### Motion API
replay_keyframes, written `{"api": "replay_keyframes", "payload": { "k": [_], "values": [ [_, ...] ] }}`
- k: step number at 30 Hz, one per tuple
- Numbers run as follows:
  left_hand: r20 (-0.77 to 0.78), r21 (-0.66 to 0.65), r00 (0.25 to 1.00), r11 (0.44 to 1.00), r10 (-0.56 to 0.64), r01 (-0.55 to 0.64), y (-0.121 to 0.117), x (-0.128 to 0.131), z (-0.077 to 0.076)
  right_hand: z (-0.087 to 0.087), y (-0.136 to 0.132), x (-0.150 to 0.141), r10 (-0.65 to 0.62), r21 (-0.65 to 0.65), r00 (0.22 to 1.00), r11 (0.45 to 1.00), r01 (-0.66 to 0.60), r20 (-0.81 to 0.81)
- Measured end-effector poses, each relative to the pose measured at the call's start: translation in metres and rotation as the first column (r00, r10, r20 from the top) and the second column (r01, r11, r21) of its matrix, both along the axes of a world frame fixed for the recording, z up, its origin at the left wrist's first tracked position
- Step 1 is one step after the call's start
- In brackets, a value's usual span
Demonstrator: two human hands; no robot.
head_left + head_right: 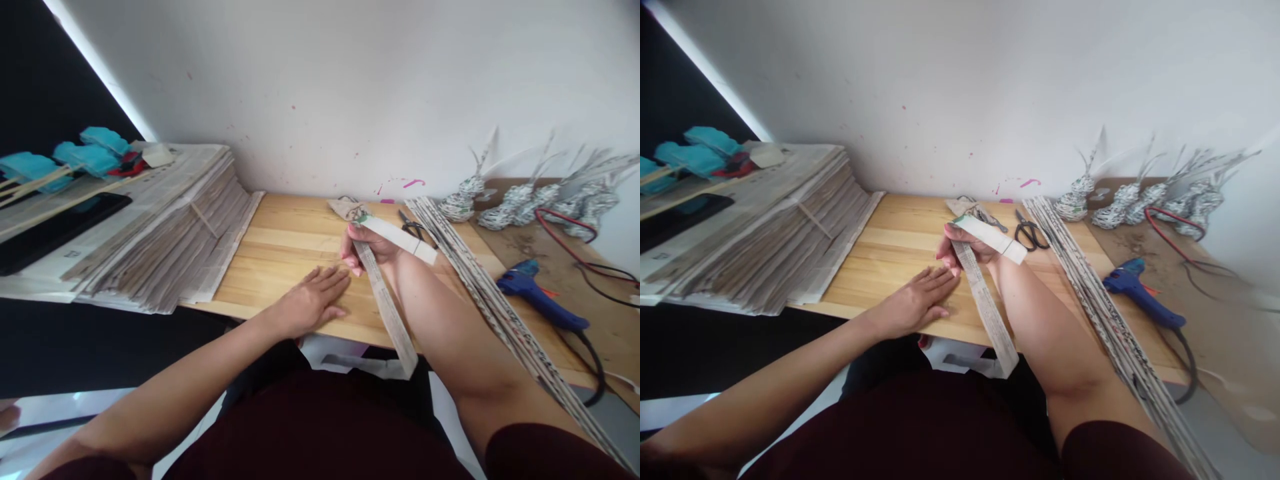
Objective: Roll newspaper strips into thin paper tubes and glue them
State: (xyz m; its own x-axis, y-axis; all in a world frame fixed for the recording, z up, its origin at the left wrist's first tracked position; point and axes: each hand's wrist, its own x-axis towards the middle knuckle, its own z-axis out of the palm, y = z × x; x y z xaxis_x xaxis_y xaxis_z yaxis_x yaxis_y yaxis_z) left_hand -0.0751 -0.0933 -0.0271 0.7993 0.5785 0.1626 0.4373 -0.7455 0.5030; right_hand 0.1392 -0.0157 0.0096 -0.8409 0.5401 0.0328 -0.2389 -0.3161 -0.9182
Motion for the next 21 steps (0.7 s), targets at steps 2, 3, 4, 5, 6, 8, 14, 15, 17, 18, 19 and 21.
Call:
{"api": "replay_keyframes", "payload": {
  "k": [2,3,4,5,6,8,14,15,17,18,19,21],
  "values": [
    [-0.102,0.059,0.992,0.995,-0.079,0.086,-0.009,-0.004,0.001,0.002,-0.001,0.0,0.017,0.004,1.0,1.0,-0.017,0.001],
    [-0.122,0.07,0.985,0.989,-0.12,0.129,-0.015,-0.007,0.001,0.002,-0.001,-0.001,0.012,0.005,1.0,1.0,-0.012,0.005],
    [-0.124,0.072,0.979,0.983,-0.161,0.171,-0.021,-0.01,0.002,0.002,-0.001,-0.001,0.001,0.007,1.0,1.0,-0.001,-0.001],
    [-0.121,0.061,0.971,0.975,-0.204,0.212,-0.027,-0.014,0.002,0.002,0.0,-0.001,-0.01,0.009,1.0,1.0,0.01,-0.009],
    [-0.109,0.047,0.964,0.968,-0.242,0.248,-0.034,-0.018,0.002,0.001,0.001,-0.001,-0.022,0.01,1.0,1.0,0.022,-0.019],
    [-0.055,0.025,0.954,0.954,-0.296,0.297,-0.046,-0.027,0.002,-0.001,0.004,0.001,-0.058,0.002,0.998,0.998,0.058,-0.029],
    [0.289,-0.086,0.93,0.961,-0.228,0.262,-0.067,-0.039,0.01,-0.006,0.004,0.003,-0.125,-0.041,0.991,0.991,0.127,0.044],
    [0.313,-0.089,0.93,0.969,-0.191,0.229,-0.063,-0.039,0.013,-0.006,0.004,0.003,-0.125,-0.04,0.992,0.991,0.126,0.031],
    [0.271,-0.052,0.956,0.99,-0.109,0.128,-0.044,-0.035,0.017,-0.005,0.002,0.001,-0.118,-0.037,0.993,0.992,0.118,-0.009],
    [0.191,-0.009,0.979,0.997,-0.076,0.08,-0.029,-0.032,0.018,-0.005,0.002,0.0,-0.115,-0.033,0.993,0.993,0.114,-0.025],
    [0.108,0.035,0.994,0.999,-0.027,0.023,-0.012,-0.028,0.017,-0.004,0.001,0.0,-0.114,-0.029,0.993,0.993,0.113,-0.034],
    [-0.064,0.107,0.996,0.992,0.067,-0.06,0.026,-0.019,0.014,-0.004,0.001,0.0,-0.118,-0.021,0.993,0.993,0.117,-0.028]
  ]
}}
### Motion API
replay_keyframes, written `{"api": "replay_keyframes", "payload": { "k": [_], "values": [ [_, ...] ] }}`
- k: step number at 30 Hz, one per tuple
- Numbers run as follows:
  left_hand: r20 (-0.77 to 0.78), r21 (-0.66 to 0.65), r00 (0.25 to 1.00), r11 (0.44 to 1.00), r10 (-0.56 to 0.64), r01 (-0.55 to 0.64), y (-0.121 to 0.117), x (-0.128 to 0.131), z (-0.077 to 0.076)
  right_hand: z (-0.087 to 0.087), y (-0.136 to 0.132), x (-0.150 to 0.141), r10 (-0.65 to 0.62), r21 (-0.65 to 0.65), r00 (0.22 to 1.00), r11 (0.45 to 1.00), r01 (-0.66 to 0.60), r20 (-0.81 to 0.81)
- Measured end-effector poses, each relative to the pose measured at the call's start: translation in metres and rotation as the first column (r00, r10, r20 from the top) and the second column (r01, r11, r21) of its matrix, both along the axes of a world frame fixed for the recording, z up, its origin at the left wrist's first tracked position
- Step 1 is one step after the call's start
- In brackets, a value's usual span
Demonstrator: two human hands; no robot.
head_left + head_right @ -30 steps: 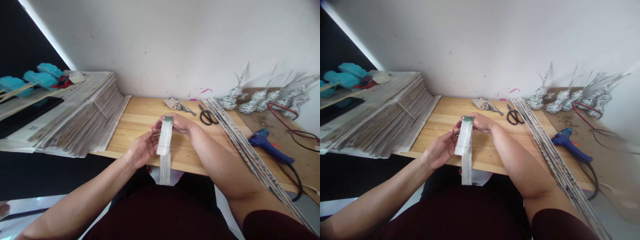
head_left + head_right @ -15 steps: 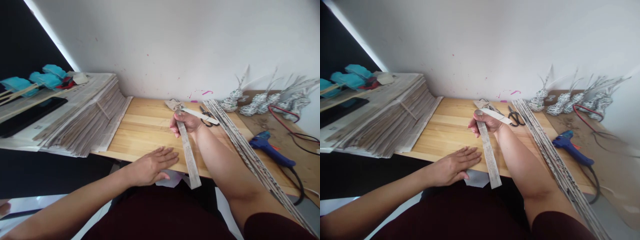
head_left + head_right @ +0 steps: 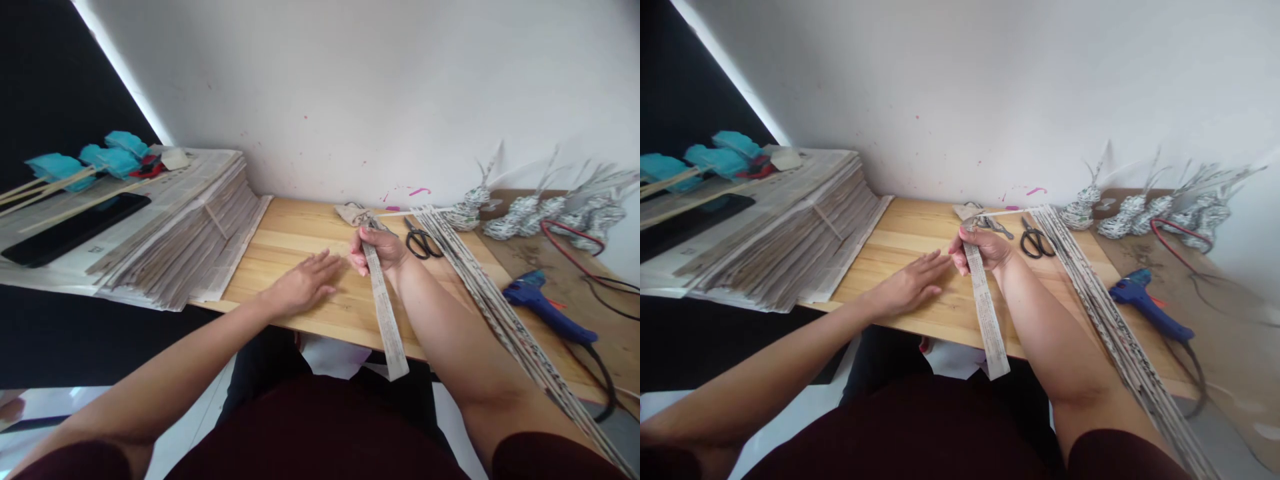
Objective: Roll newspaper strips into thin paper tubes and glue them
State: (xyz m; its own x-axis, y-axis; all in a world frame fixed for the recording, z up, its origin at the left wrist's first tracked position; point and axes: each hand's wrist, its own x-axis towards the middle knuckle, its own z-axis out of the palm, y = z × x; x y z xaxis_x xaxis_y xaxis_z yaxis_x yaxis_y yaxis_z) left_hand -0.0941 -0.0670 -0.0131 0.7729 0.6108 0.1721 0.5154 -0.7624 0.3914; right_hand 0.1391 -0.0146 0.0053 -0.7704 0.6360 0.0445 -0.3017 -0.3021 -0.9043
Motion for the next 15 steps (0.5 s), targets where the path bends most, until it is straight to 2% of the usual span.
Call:
{"api": "replay_keyframes", "payload": {
  "k": [3,6,8,11,15],
  "values": [
    [-0.202,0.005,0.976,0.997,0.08,-0.081,0.045,0.016,-0.007,-0.002,0.002,0.001,-0.023,-0.003,1.0,1.0,0.023,0.02],
    [-0.266,0.013,0.964,1.0,0.018,-0.016,0.054,0.029,-0.011,-0.005,0.004,0.001,-0.041,-0.019,0.999,0.999,0.041,0.022],
    [-0.256,0.024,0.963,0.996,-0.079,0.088,0.04,0.032,-0.011,-0.007,0.005,0.001,-0.055,-0.027,0.998,0.998,0.056,0.031],
    [-0.223,0.014,0.956,0.981,-0.188,0.196,0.006,0.025,-0.009,-0.008,0.006,0.001,-0.071,-0.047,0.996,0.996,0.074,0.05],
    [-0.148,-0.086,0.928,0.939,-0.341,0.332,-0.039,0.01,-0.004,-0.009,0.007,0.002,-0.067,-0.083,0.997,0.994,0.071,0.045]
  ]
}}
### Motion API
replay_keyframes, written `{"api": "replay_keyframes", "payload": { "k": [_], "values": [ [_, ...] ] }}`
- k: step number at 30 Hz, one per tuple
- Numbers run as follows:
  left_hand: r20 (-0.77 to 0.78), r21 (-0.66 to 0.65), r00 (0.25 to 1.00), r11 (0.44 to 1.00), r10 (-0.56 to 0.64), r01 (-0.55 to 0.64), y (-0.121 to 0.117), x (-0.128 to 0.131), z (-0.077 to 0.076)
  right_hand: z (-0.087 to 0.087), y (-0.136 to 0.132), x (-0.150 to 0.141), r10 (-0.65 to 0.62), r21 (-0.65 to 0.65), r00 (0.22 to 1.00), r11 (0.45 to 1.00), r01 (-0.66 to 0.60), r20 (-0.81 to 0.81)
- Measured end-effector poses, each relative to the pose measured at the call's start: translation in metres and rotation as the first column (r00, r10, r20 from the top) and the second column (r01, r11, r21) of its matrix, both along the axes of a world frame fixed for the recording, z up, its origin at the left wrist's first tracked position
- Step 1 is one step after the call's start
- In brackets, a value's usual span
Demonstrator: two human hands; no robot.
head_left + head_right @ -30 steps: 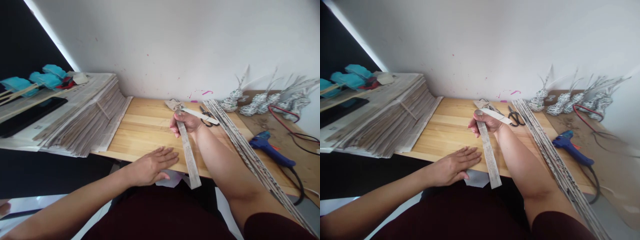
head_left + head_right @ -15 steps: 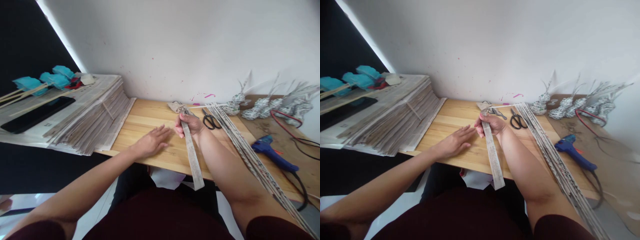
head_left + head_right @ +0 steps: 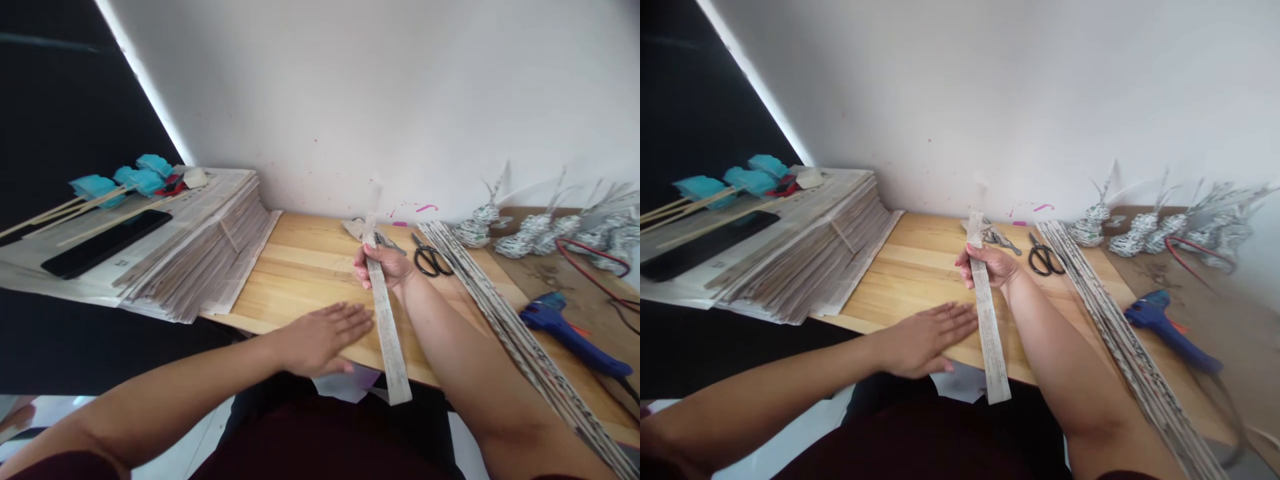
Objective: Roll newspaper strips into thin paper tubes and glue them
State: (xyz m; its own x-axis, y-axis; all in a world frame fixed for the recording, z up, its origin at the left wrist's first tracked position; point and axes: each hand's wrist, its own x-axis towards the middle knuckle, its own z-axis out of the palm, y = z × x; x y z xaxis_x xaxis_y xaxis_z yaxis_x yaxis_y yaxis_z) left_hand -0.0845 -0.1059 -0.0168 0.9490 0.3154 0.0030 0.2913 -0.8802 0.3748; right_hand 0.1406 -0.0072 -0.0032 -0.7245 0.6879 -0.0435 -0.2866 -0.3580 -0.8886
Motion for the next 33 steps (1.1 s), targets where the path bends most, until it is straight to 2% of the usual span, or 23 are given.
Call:
{"api": "replay_keyframes", "payload": {
  "k": [4,6,7,9,11,12,13,14,16,18,19,21,23,27,29,31,33],
  "values": [
    [0.179,-0.17,0.983,0.982,-0.047,0.078,-0.03,-0.007,0.003,-0.002,0.001,-0.001,0.005,-0.016,1.0,1.0,-0.005,-0.022],
    [0.327,-0.322,0.945,0.943,0.029,0.082,-0.041,-0.005,-0.001,-0.003,0.001,-0.002,0.01,-0.02,1.0,1.0,-0.011,-0.016],
    [0.387,-0.412,0.914,0.91,0.118,0.056,-0.045,-0.004,-0.004,-0.004,0.001,-0.002,0.016,-0.02,1.0,1.0,-0.016,-0.01],
    [0.419,-0.583,0.822,0.808,0.385,-0.082,-0.051,-0.001,-0.012,-0.006,0.001,-0.004,0.033,-0.014,0.999,0.999,-0.033,0.009],
    [0.337,-0.702,0.71,0.667,0.618,-0.247,-0.051,0.0,-0.016,-0.007,-0.001,-0.006,0.055,-0.003,0.998,0.998,-0.055,0.028],
    [0.297,-0.724,0.669,0.618,0.681,-0.307,-0.049,-0.002,-0.015,-0.007,-0.001,-0.008,0.061,-0.002,0.998,0.998,-0.061,0.033],
    [0.276,-0.72,0.647,0.599,0.711,-0.351,-0.046,-0.004,-0.012,-0.007,-0.002,-0.009,0.063,-0.004,0.997,0.998,-0.063,0.037],
    [0.285,-0.689,0.641,0.617,0.713,-0.38,-0.041,-0.007,-0.007,-0.008,-0.002,-0.01,0.065,-0.007,0.997,0.998,-0.065,0.04],
    [0.365,-0.547,0.68,0.738,0.636,-0.396,-0.031,-0.016,0.006,-0.009,-0.003,-0.012,0.077,-0.007,0.996,0.997,-0.077,0.051],
    [0.449,-0.323,0.735,0.859,0.508,-0.397,-0.018,-0.025,0.019,-0.01,-0.003,-0.014,0.101,0.006,0.993,0.995,-0.102,0.068],
    [0.462,-0.227,0.757,0.887,0.462,-0.403,-0.012,-0.029,0.022,-0.01,-0.002,-0.015,0.113,0.013,0.991,0.993,-0.115,0.075],
    [0.445,-0.097,0.783,0.892,0.435,-0.441,0.002,-0.04,0.023,-0.011,-0.002,-0.017,0.126,0.025,0.989,0.991,-0.128,0.081],
    [0.424,-0.001,0.76,0.839,0.493,-0.544,0.017,-0.055,0.015,-0.011,-0.002,-0.018,0.127,0.042,0.989,0.991,-0.131,0.081],
    [0.284,0.085,0.63,0.635,0.723,-0.768,0.044,-0.099,-0.003,-0.014,-0.002,-0.02,0.135,0.077,0.987,0.987,-0.142,0.086],
    [0.223,0.074,0.56,0.559,0.798,-0.826,0.05,-0.118,-0.005,-0.016,-0.001,-0.02,0.143,0.083,0.986,0.985,-0.15,0.086],
    [0.231,0.028,0.499,0.507,0.835,-0.862,0.051,-0.127,-0.003,-0.017,-0.001,-0.02,0.14,0.087,0.986,0.985,-0.147,0.085],
    [0.277,-0.114,0.437,0.48,0.856,-0.87,0.05,-0.123,0.002,-0.016,-0.001,-0.022,0.115,0.08,0.989,0.989,-0.123,0.098]
  ]
}}
